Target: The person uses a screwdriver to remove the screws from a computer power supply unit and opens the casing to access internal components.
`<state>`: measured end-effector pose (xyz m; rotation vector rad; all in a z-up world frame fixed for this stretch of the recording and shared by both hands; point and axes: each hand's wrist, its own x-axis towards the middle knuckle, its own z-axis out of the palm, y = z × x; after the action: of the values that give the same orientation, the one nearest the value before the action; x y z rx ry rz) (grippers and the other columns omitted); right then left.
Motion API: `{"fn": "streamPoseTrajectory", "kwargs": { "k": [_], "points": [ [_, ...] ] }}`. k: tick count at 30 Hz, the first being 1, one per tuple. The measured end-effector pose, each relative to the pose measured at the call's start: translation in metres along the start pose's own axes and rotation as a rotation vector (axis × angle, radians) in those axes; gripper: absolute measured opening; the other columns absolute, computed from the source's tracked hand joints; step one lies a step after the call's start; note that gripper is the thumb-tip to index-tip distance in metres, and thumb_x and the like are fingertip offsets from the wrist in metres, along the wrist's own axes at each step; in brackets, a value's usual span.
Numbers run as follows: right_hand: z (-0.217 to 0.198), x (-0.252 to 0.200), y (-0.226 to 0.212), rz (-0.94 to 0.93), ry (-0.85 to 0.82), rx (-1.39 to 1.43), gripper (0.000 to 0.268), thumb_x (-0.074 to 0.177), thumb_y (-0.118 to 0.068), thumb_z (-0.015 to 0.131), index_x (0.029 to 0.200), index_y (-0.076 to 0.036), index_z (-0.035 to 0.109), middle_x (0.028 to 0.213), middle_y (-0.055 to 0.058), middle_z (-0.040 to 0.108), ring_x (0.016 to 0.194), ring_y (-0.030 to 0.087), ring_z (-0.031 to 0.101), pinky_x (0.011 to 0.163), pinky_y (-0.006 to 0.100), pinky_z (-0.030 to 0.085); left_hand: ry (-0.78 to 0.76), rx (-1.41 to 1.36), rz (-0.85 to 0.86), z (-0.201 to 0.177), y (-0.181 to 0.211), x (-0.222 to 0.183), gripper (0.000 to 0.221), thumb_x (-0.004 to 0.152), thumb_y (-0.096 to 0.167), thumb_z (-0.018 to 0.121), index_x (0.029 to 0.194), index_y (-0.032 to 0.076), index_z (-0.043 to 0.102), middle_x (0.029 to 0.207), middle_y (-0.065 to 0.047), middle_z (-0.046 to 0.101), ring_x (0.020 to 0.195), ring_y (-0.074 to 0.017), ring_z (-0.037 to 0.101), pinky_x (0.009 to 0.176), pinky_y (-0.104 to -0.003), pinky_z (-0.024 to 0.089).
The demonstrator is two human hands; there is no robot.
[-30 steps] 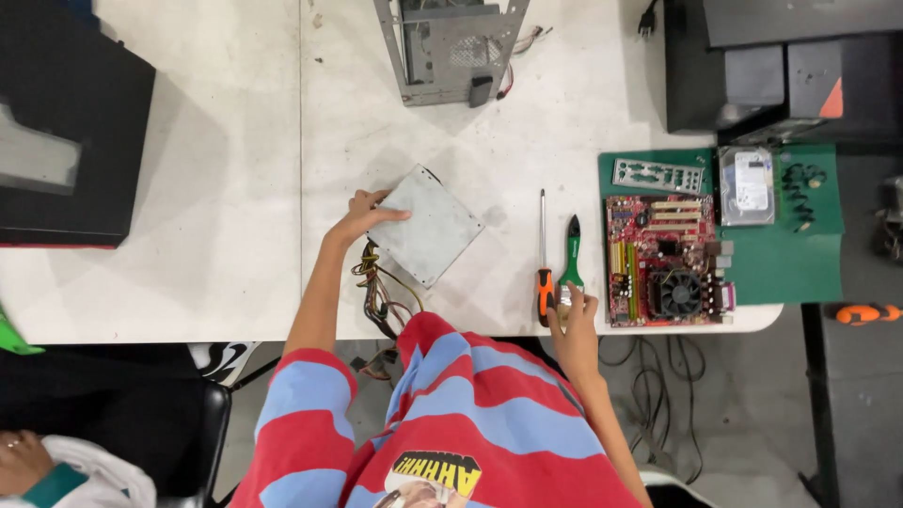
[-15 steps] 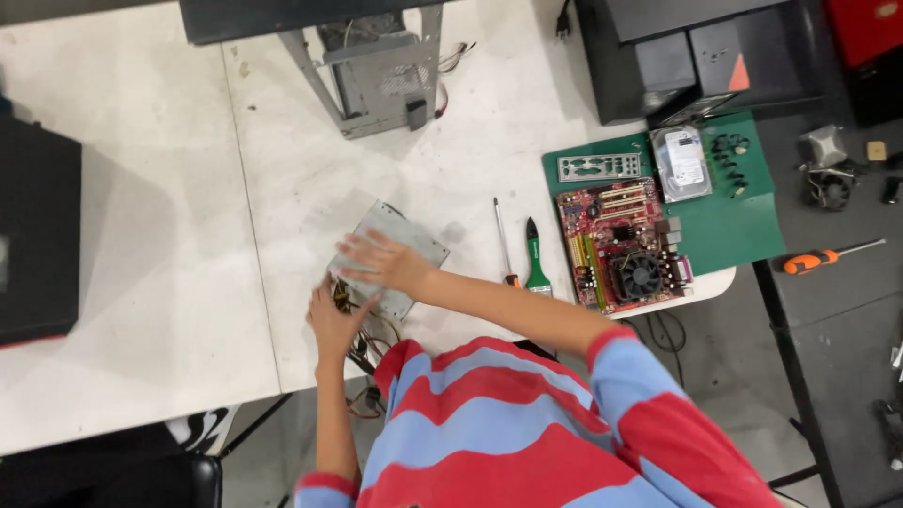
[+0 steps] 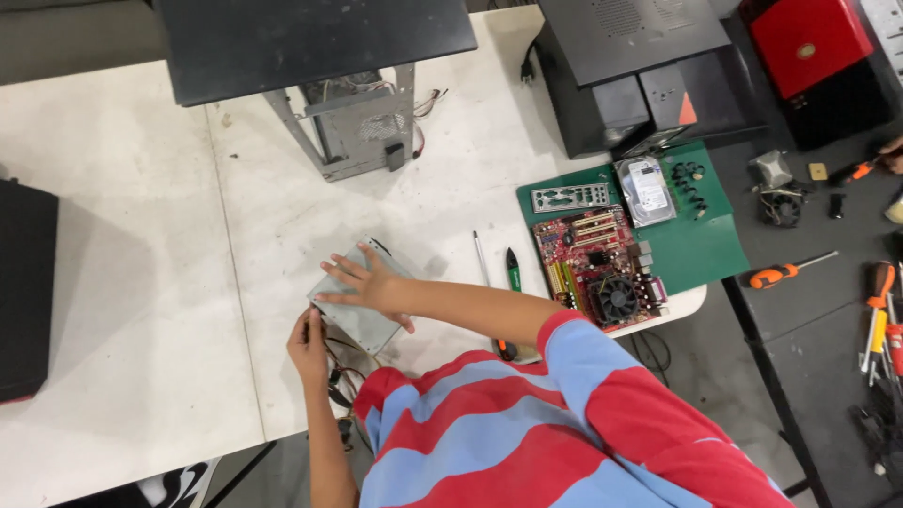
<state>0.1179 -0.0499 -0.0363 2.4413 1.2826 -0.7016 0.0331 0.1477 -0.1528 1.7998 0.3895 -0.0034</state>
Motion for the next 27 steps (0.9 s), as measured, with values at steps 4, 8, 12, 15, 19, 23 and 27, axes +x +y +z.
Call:
{"fn": "streamPoseTrajectory", "kwargs": {
  "k": [4,8,12,15,19,23,27],
  "points": [
    [0.014,0.009,-0.002,0.023,0.059,0.007,0.175,0.042,-0.039,0.108,0.165,-0.031,-0.017,0.170,0.028,-0.009,0.158,0.046,-0.003,0.115,0.082,0.009,0.025,-0.074,0.035,0.001,0.008,0.011,0.027,0.112,0.034,0.065,0.114,0.009,0.078,0.072,-0.008,0.062,0.066,-0.0141,0.055,0.064,-0.031,0.046],
    [0.013,-0.004,-0.002,0.005,0.170,0.067,0.170,0.045,-0.038,0.108,0.166,-0.029,-0.011,0.169,0.031,0.000,0.157,0.049,0.004,0.114,0.084,0.010,0.013,-0.123,-0.007,0.003,0.031,0.006,0.025,0.111,0.028,0.065,0.113,0.006,0.076,0.071,-0.008,0.061,0.066,-0.0132,0.052,0.064,-0.029,0.043],
    [0.004,-0.010,0.003,-0.031,0.156,0.135,0.172,0.040,-0.035,0.109,0.166,-0.028,-0.008,0.168,0.033,0.004,0.156,0.050,0.006,0.113,0.085,0.010,0.012,-0.118,-0.056,0.002,0.040,0.010,0.022,0.107,0.026,0.067,0.113,0.008,0.078,0.076,-0.006,0.064,0.071,-0.0136,0.053,0.068,-0.029,0.045],
    [-0.011,-0.026,0.004,-0.035,0.158,0.219,0.173,0.037,-0.034,0.110,0.167,-0.027,-0.004,0.166,0.035,0.007,0.155,0.053,0.007,0.112,0.085,0.012,-0.017,-0.110,-0.082,0.004,0.066,0.006,0.024,0.109,0.030,0.065,0.115,0.011,0.079,0.078,-0.009,0.068,0.075,-0.0151,0.057,0.072,-0.032,0.046],
    [-0.019,-0.035,-0.003,-0.023,0.148,0.212,0.171,0.034,-0.027,0.109,0.168,-0.025,0.001,0.165,0.037,0.008,0.154,0.054,0.007,0.110,0.086,0.007,-0.066,-0.105,-0.113,0.011,0.029,0.012,0.026,0.108,0.030,0.065,0.121,0.011,0.077,0.105,-0.015,0.076,0.100,-0.0218,0.066,0.091,-0.041,0.051],
    [-0.004,-0.037,0.004,0.009,0.147,0.229,0.173,0.033,-0.022,0.108,0.167,-0.027,0.000,0.165,0.039,0.006,0.154,0.054,0.006,0.110,0.087,0.006,-0.068,-0.099,-0.081,0.018,0.045,0.002,0.031,0.108,0.029,0.067,0.123,0.003,0.074,0.108,-0.022,0.074,0.105,-0.0296,0.067,0.092,-0.046,0.052],
    [0.001,-0.054,0.013,-0.004,0.143,0.303,0.172,0.034,-0.023,0.108,0.167,-0.030,0.000,0.166,0.037,0.002,0.155,0.053,0.003,0.112,0.085,0.007,-0.087,-0.067,-0.066,0.022,0.070,0.000,0.028,0.106,0.025,0.068,0.124,0.005,0.074,0.119,-0.021,0.074,0.115,-0.0268,0.065,0.096,-0.042,0.051]
  ]
}}
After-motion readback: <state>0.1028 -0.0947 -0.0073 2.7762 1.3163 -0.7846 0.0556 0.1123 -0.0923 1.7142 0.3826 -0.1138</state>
